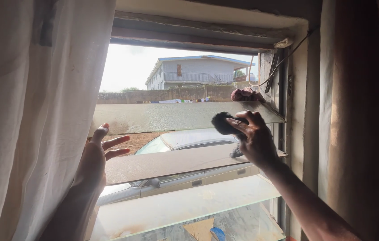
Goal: Washing a cleaning cloth in a bucket of soapy water and wiping down glass window slats.
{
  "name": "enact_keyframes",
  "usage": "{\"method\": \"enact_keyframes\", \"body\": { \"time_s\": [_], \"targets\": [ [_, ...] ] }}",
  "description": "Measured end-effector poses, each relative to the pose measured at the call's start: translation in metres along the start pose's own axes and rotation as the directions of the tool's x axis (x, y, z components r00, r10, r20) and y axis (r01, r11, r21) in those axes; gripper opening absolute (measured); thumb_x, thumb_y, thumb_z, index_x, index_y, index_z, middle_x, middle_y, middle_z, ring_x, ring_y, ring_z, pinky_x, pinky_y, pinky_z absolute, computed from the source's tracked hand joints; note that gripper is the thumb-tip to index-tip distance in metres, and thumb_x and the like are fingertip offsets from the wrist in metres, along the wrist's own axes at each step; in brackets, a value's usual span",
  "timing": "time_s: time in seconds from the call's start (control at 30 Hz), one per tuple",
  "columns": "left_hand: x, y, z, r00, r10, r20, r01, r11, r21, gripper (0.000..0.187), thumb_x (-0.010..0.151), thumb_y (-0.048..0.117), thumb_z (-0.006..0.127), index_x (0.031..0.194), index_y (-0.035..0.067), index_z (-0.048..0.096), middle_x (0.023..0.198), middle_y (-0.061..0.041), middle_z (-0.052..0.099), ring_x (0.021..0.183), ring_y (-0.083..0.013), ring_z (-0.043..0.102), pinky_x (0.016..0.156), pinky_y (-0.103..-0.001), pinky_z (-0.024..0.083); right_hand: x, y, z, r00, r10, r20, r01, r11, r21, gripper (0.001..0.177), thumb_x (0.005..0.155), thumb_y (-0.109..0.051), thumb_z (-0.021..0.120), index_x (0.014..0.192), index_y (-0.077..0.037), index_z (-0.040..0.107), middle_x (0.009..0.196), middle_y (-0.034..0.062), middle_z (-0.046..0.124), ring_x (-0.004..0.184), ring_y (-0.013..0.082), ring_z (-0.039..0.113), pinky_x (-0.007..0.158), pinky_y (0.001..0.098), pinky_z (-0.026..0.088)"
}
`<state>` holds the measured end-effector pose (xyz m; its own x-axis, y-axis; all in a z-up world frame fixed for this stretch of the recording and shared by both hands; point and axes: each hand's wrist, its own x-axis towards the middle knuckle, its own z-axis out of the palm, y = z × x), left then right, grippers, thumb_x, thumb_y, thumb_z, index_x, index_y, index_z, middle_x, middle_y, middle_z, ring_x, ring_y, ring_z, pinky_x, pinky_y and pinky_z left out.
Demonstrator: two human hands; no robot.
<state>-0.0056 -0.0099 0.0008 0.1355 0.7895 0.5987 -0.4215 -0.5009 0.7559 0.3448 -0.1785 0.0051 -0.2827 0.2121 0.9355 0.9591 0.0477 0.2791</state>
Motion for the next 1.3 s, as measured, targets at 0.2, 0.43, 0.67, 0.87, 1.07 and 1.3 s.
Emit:
{"method": "enact_keyframes", "body": {
  "time_s": [0.2, 0.43, 0.67, 0.87, 1.07, 1.3],
  "targets": [
    [0.007, -0.005, 0.000, 0.999, -0.038, -0.010, 0.038, 0.999, -0.009, 0.067, 0.100, 0.029, 0.043, 0.152, -0.009, 0.023, 0.153, -0.029, 0.043, 0.103, -0.0346, 0.075, 0.084, -0.046, 0.064, -0.001, -0.021, -0.001, 0.978, 0.171, -0.119, -0.179, 0.982, -0.061, 0.046, 0.077, 0.007, 0.072, 0.118, -0.013, 0.076, 0.116, 0.0065, 0.067, 0.107, 0.0266, 0.063, 0.093, 0.0360, 0.055],
    [0.007, -0.002, 0.005, 0.998, -0.021, -0.067, 0.015, 0.996, -0.090, 0.071, 0.096, 0.023, 0.049, 0.149, -0.012, 0.018, 0.146, -0.038, 0.045, 0.097, -0.0396, 0.076, 0.078, -0.048, 0.065, 0.036, -0.103, 0.055, 0.991, 0.020, -0.129, -0.012, 0.998, 0.059, 0.039, 0.083, 0.008, 0.073, 0.116, -0.011, 0.076, 0.115, 0.0055, 0.067, 0.100, 0.0183, 0.064, 0.081, 0.0266, 0.062],
    [0.012, -0.005, -0.003, 0.998, 0.014, -0.067, -0.021, 0.994, -0.104, 0.068, 0.094, 0.019, 0.053, 0.146, -0.015, 0.024, 0.145, -0.038, 0.048, 0.094, -0.0422, 0.076, 0.076, -0.047, 0.065, 0.041, -0.087, 0.037, 0.999, -0.041, 0.000, 0.041, 0.998, 0.049, 0.046, 0.078, 0.005, 0.076, 0.119, -0.016, 0.076, 0.117, 0.0022, 0.066, 0.101, 0.0187, 0.063, 0.089, 0.0295, 0.059],
    [0.018, -0.015, -0.012, 0.999, 0.030, -0.023, -0.032, 0.996, -0.077, 0.068, 0.095, 0.023, 0.054, 0.146, -0.017, 0.033, 0.147, -0.037, 0.050, 0.095, -0.0408, 0.077, 0.076, -0.049, 0.066, 0.003, 0.001, 0.012, 0.999, -0.033, -0.027, 0.032, 0.999, -0.010, 0.040, 0.085, 0.000, 0.072, 0.124, -0.012, 0.073, 0.120, 0.0037, 0.065, 0.107, 0.0205, 0.063, 0.097, 0.0307, 0.054],
    [0.010, -0.004, -0.013, 1.000, -0.007, 0.004, 0.007, 1.000, -0.010, 0.075, 0.092, 0.029, 0.054, 0.150, -0.008, 0.023, 0.151, -0.031, 0.044, 0.097, -0.0397, 0.076, 0.081, -0.049, 0.064, -0.018, 0.070, -0.029, 0.981, 0.196, -0.012, -0.196, 0.981, -0.009, 0.026, 0.094, -0.011, 0.075, 0.120, -0.011, 0.075, 0.116, 0.0046, 0.071, 0.108, 0.0210, 0.069, 0.098, 0.0320, 0.056],
    [0.007, 0.002, -0.014, 0.999, -0.052, 0.015, 0.052, 0.999, 0.013, 0.077, 0.091, 0.031, 0.054, 0.152, -0.005, 0.024, 0.150, -0.029, 0.046, 0.097, -0.0385, 0.076, 0.086, -0.050, 0.062, 0.019, 0.060, -0.064, 0.857, 0.414, 0.306, -0.436, 0.900, 0.004, 0.041, 0.079, -0.021, 0.078, 0.119, -0.014, 0.077, 0.118, 0.0023, 0.077, 0.111, 0.0174, 0.071, 0.100, 0.0327, 0.055]
  ]
}}
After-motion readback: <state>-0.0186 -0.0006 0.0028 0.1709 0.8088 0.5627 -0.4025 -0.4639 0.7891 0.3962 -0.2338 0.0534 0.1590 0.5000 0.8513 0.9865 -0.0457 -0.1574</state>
